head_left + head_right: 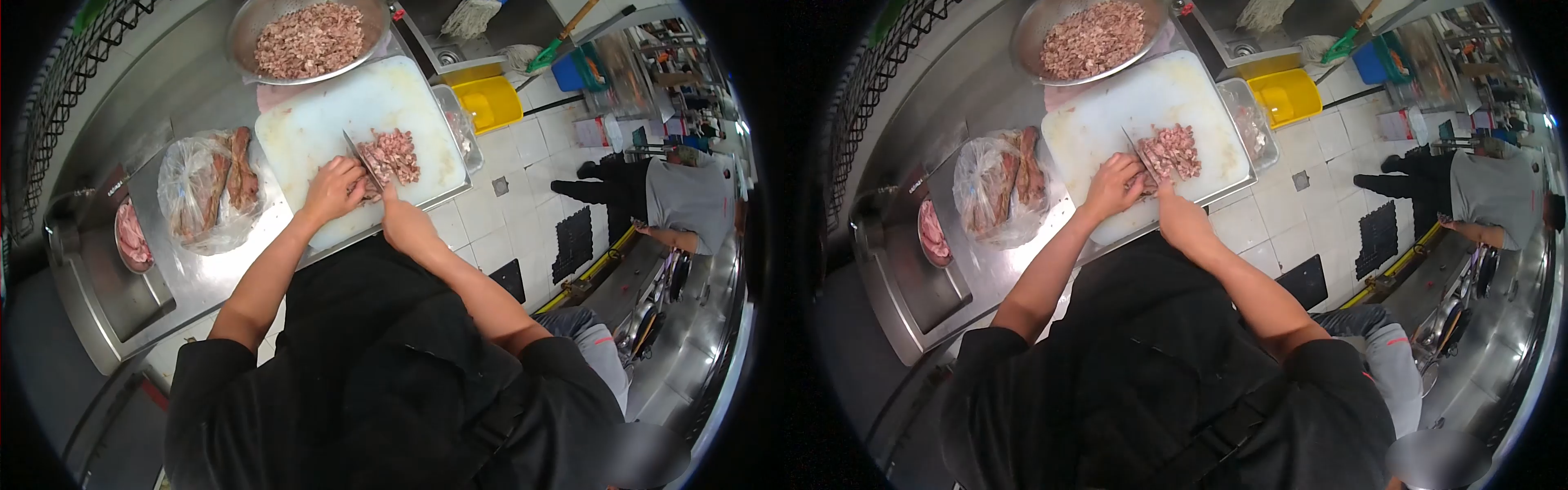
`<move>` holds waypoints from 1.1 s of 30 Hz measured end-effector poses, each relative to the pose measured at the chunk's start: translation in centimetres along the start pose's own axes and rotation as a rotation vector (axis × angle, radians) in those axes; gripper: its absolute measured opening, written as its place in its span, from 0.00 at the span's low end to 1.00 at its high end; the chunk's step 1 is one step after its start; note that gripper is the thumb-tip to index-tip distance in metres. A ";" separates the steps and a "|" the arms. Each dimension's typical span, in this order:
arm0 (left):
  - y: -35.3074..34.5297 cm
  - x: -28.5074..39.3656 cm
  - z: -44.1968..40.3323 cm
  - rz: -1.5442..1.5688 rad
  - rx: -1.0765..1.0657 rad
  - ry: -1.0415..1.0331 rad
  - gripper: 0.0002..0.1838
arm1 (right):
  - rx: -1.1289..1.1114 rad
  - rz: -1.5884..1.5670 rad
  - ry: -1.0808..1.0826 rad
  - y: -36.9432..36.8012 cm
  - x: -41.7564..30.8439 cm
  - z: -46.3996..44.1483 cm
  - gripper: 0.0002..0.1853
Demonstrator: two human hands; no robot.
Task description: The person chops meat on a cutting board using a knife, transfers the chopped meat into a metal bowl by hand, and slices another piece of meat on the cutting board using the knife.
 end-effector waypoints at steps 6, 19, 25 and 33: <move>0.9 -0.1 0.0 0.005 0.045 -0.004 0.09 | 0.038 -0.118 0.104 2.2 -1.4 -3.9 0.15; 0.9 -0.4 1.0 0.042 -0.030 -0.022 0.08 | -0.024 -0.062 -0.064 -1.6 -1.6 -1.9 0.18; 1.0 -0.2 1.0 0.037 -0.025 -0.038 0.08 | -0.010 -0.083 -0.043 1.9 -3.3 0.2 0.16; 1.3 -0.2 0.9 0.010 0.027 -0.106 0.08 | 0.009 -0.200 0.003 1.4 -3.0 -0.5 0.16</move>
Point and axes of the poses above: each hand's wrist, its own z-axis away from the middle knuckle, its own y-axis out of the back of the hand, x = y × z, the point moved 9 cm from there along -z, towards the middle knuckle, and after that the axes turned 10 degrees about -y, right-handed, at the moved point
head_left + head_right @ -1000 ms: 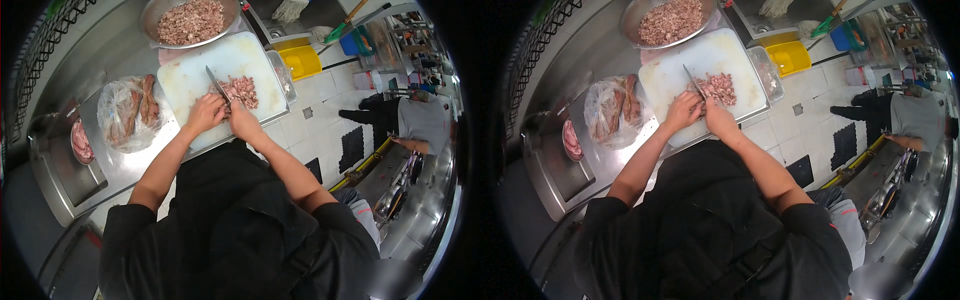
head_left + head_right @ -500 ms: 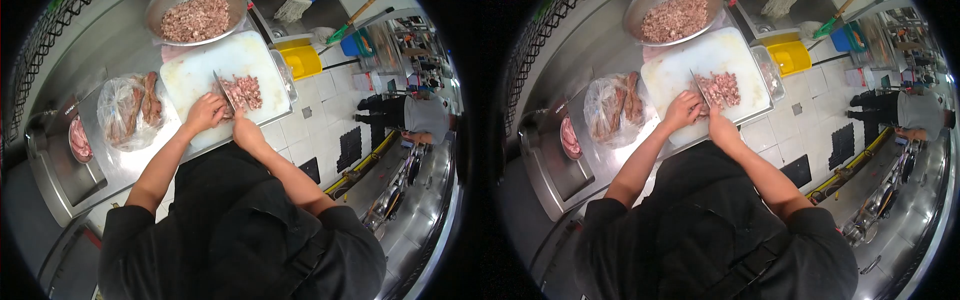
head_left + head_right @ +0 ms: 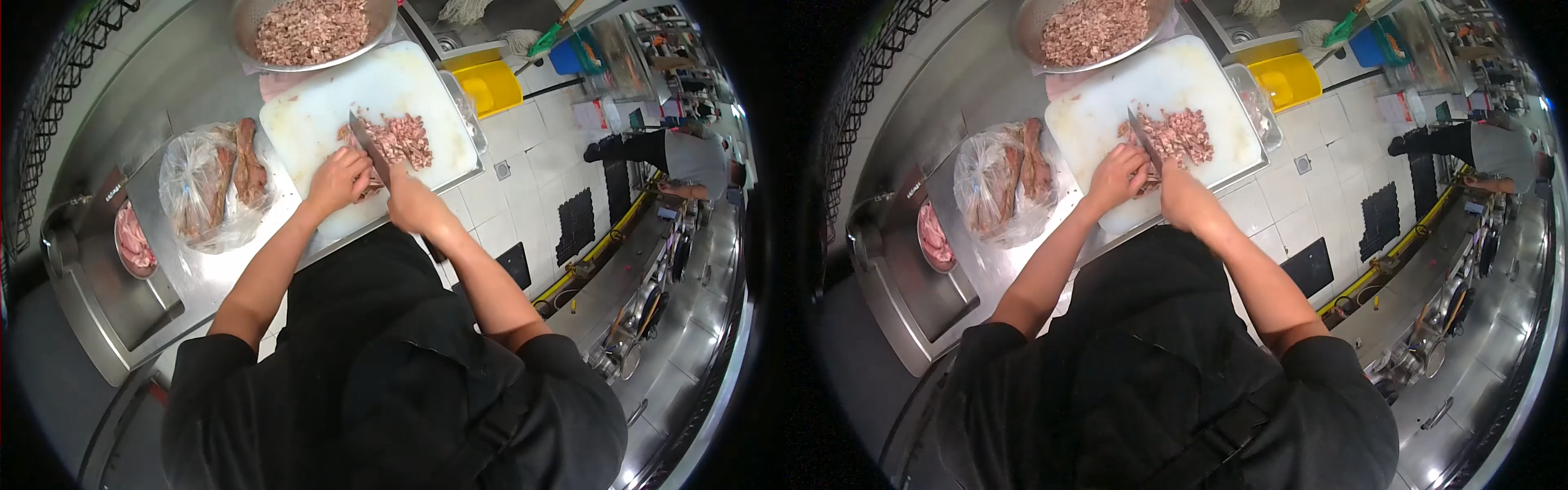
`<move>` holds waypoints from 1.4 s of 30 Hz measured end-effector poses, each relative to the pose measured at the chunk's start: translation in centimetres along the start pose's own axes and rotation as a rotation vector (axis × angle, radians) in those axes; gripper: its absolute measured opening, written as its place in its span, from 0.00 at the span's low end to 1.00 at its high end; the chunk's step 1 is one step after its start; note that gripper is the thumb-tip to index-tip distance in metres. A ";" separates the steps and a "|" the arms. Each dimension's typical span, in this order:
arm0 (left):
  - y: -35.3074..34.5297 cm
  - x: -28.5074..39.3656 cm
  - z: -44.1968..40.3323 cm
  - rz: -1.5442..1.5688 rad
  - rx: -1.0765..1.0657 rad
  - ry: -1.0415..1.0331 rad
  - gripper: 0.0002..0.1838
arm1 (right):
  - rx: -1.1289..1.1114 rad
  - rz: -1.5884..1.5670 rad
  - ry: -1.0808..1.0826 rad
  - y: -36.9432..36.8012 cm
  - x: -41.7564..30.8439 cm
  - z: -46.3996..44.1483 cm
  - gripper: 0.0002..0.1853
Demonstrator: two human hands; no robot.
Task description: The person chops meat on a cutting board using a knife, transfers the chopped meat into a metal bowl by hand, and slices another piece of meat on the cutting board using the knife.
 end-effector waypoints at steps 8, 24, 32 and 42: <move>0.0 -0.1 0.2 -0.007 0.015 -0.026 0.08 | -0.006 -0.027 0.035 -1.1 0.2 -0.9 0.19; 2.7 -4.2 -1.2 -0.085 0.170 0.319 0.06 | 0.157 -0.066 0.022 -1.5 3.4 -1.5 0.16; 0.6 -3.9 -0.8 0.082 -0.167 0.265 0.10 | 0.106 0.011 0.004 -0.8 3.0 -0.9 0.14; 2.0 -3.2 1.6 0.091 -0.043 0.245 0.09 | 0.105 0.132 0.058 -1.6 2.0 0.4 0.13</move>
Point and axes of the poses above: each hand's wrist, its own z-axis away from the middle knuckle, its own y-axis out of the back of the hand, x = y × z, the point moved 9 cm from there along -z, towards the middle knuckle, and after that the axes turned 10 degrees about -y, right-handed, at the moved point
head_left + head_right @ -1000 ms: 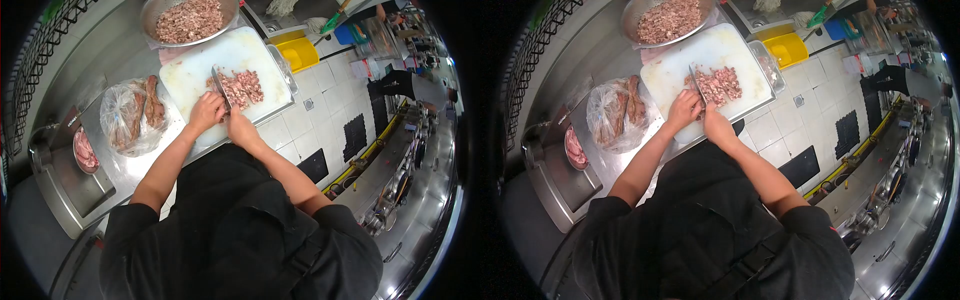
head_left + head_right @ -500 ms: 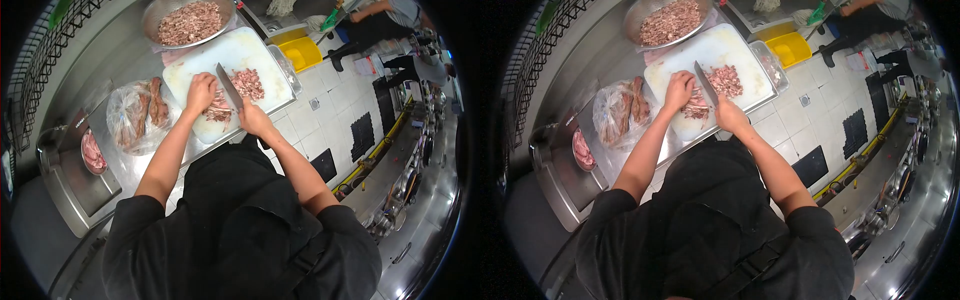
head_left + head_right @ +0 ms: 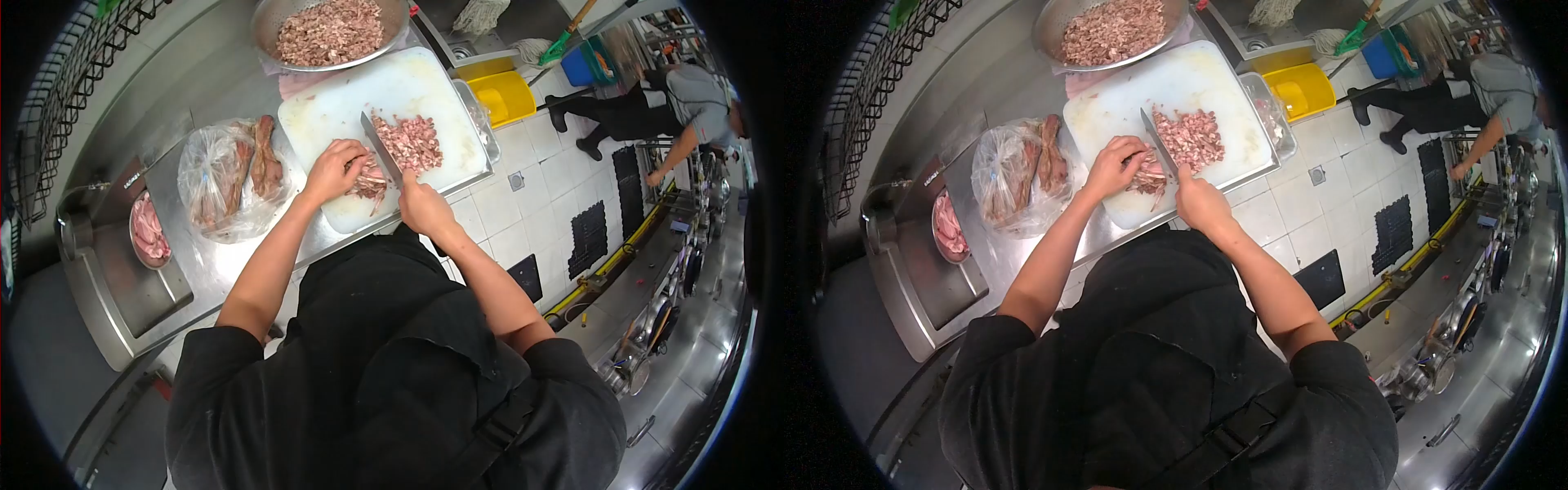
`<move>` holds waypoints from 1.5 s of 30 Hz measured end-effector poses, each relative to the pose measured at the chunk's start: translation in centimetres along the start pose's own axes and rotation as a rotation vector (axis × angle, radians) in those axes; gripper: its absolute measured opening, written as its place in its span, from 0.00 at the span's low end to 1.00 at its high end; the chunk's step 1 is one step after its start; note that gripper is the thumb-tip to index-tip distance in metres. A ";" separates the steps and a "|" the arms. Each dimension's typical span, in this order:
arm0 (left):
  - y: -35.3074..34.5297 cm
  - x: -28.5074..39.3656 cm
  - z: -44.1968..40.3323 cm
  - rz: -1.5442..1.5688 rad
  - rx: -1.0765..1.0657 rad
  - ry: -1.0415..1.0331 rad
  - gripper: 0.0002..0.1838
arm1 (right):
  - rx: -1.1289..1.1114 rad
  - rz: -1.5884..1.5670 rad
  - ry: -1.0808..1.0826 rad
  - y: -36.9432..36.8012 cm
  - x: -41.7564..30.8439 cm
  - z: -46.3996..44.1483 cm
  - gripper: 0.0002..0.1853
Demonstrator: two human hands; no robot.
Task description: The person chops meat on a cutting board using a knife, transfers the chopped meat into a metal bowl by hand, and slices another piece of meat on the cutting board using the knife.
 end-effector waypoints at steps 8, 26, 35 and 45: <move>-0.5 0.9 0.3 -0.038 0.083 -0.083 0.06 | -0.141 0.169 -0.036 2.2 -3.7 1.6 0.15; 0.3 1.1 0.8 0.007 0.137 -0.106 0.07 | -0.017 0.065 0.123 0.0 -3.0 -4.7 0.12; 0.6 2.2 2.1 -0.069 0.168 -0.103 0.06 | -0.221 0.146 -0.064 0.5 -3.2 2.5 0.16; 0.1 2.0 2.6 -0.100 0.142 -0.074 0.06 | -0.236 0.149 -0.052 0.3 -3.1 0.8 0.20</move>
Point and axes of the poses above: each hand's wrist, its own z-axis away from the middle knuckle, its own y-axis out of the back of the hand, x = y × z, the point moved 9 cm from there along -z, towards the middle knuckle, and after that the axes turned 10 degrees about -y, right-handed, at the moved point
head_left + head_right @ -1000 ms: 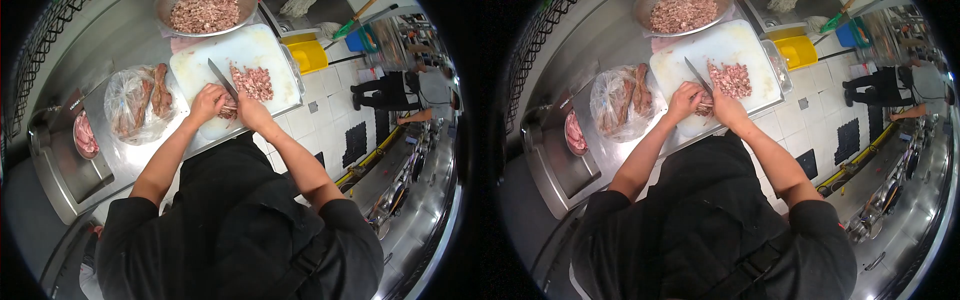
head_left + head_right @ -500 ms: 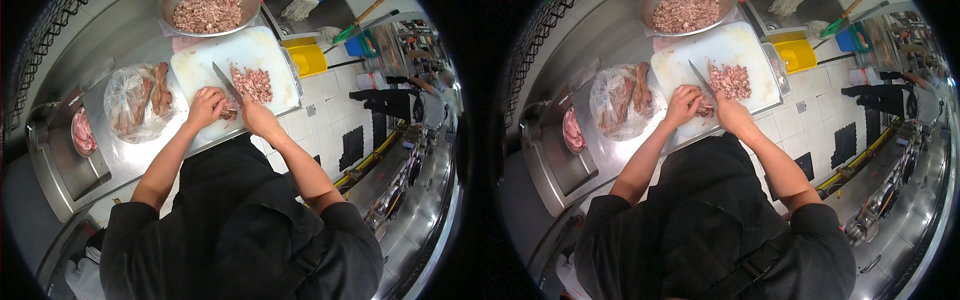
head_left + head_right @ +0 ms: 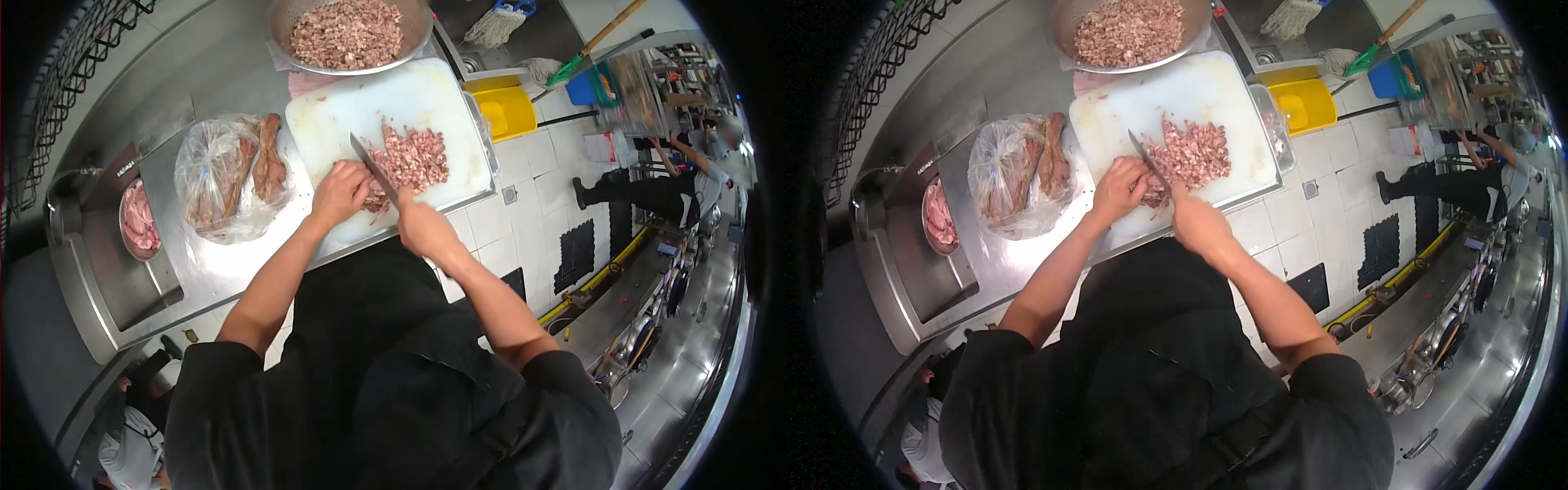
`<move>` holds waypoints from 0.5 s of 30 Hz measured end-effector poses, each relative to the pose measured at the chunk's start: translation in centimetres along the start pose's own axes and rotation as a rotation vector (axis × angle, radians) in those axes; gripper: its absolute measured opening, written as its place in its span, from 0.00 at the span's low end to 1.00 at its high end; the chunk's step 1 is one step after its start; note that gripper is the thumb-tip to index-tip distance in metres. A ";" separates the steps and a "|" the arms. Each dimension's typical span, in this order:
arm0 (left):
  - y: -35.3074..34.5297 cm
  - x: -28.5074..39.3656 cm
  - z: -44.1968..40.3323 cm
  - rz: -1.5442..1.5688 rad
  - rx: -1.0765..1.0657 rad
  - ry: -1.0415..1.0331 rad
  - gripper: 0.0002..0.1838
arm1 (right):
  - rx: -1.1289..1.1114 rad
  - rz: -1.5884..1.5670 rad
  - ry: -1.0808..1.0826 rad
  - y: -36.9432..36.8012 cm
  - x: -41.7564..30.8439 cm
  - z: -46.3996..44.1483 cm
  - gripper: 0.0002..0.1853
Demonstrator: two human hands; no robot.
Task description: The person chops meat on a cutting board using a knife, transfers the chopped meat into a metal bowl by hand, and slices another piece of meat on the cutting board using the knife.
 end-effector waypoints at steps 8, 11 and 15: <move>-0.3 -0.3 0.6 -0.020 0.025 -0.018 0.08 | 0.246 -0.228 0.255 -0.9 0.4 -5.6 0.12; 0.7 0.4 0.2 -0.062 0.032 -0.009 0.09 | 0.203 -0.164 0.255 -0.2 1.6 -5.1 0.12; 0.8 1.9 1.1 -0.185 -0.113 0.041 0.34 | 0.261 -0.103 0.181 0.0 2.2 -5.0 0.12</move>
Point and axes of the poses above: each hand's wrist, its own z-axis away from the middle knuckle, its own y-axis out of the back of the hand, x = y × z, the point moved 9 cm from there along -z, towards the middle knuckle, and after that the axes turned 10 degrees about -y, right-handed, at the moved point
